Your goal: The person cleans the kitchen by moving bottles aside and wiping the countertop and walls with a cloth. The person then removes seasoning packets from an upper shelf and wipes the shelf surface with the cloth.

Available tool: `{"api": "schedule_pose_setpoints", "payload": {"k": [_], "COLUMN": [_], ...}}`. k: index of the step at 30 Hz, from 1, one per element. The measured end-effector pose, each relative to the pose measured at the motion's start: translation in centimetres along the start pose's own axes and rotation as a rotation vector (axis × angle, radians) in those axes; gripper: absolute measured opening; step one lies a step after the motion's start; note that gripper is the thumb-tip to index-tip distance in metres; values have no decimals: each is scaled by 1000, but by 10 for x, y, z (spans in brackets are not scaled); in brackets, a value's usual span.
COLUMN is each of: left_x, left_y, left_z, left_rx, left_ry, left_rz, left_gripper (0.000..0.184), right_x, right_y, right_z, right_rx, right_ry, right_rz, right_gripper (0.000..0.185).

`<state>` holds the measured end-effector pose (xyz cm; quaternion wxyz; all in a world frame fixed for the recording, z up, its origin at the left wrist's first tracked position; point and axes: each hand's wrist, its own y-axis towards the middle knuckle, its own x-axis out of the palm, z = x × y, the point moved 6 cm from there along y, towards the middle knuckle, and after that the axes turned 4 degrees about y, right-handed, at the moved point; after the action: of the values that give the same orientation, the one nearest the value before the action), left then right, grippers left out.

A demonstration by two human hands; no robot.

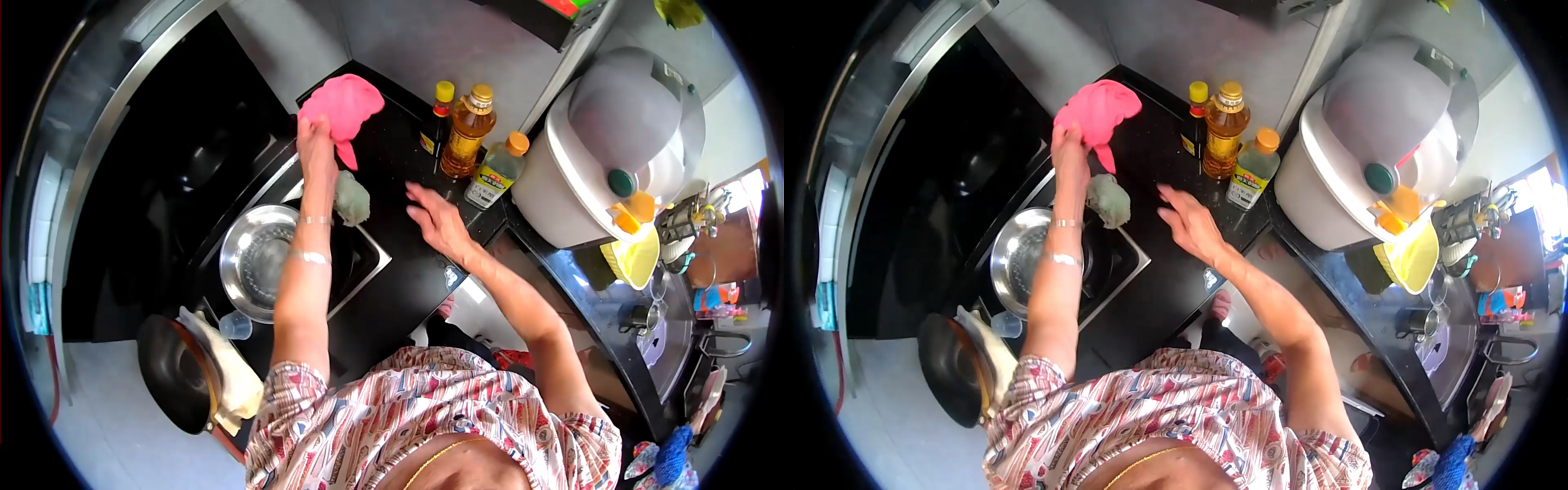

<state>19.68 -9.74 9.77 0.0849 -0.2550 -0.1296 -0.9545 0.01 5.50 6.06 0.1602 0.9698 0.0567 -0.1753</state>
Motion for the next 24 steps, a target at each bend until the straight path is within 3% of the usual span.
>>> {"api": "schedule_pose_setpoints", "payload": {"k": [2, 3, 5, 6, 7, 9, 10, 13, 15, 17, 21, 24], "left_x": [-39, -47, -46, -52, -52, -35, -35, -36, -40, -34, -43, -41], "left_y": [33, 32, 32, 42, 41, 42, 52, 68, 85, 96, 140, 146], "left_z": [-44, -51, -53, -81, -96, -121, -137, -158, -161, -153, -176, -171], "left_rx": [-117, -114, 120, 171, 159, 286, 138, 163, 63, -80, 15, -122], "left_ry": [729, 726, 1205, 1234, 1233, 1638, 1718, 1905, 1778, 1908, 1880, 1832], "left_rz": [101, 115, 239, 92, 94, 23, -89, 75, 75, 94, 49, 82], "left_gripper": [26, 26, 34, 45, 45, 55, 63, 65, 70, 78, 85, 85], "right_x": [4, 5, 5, 4, 4, 4, 4, 4, 6, 7, 7, 10], "right_y": [-34, -43, -49, -49, -49, -48, -46, -43, -43, -41, -37, -35], "right_z": [48, 64, 76, 79, 80, 80, 80, 79, 82, 82, 80, 80], "right_rx": [-4, -70, -117, -118, -116, -102, -90, -42, -34, -18, 52, 95], "right_ry": [-171, -289, -478, -483, -488, -493, -495, -488, -527, -545, -515, -549], "right_rz": [-35, -69, -176, -195, -217, -228, -223, -239, -258, -277, -335, -369], "right_gripper": [40, 39, 40, 39, 38, 38, 38, 38, 38, 39, 43, 45]}}
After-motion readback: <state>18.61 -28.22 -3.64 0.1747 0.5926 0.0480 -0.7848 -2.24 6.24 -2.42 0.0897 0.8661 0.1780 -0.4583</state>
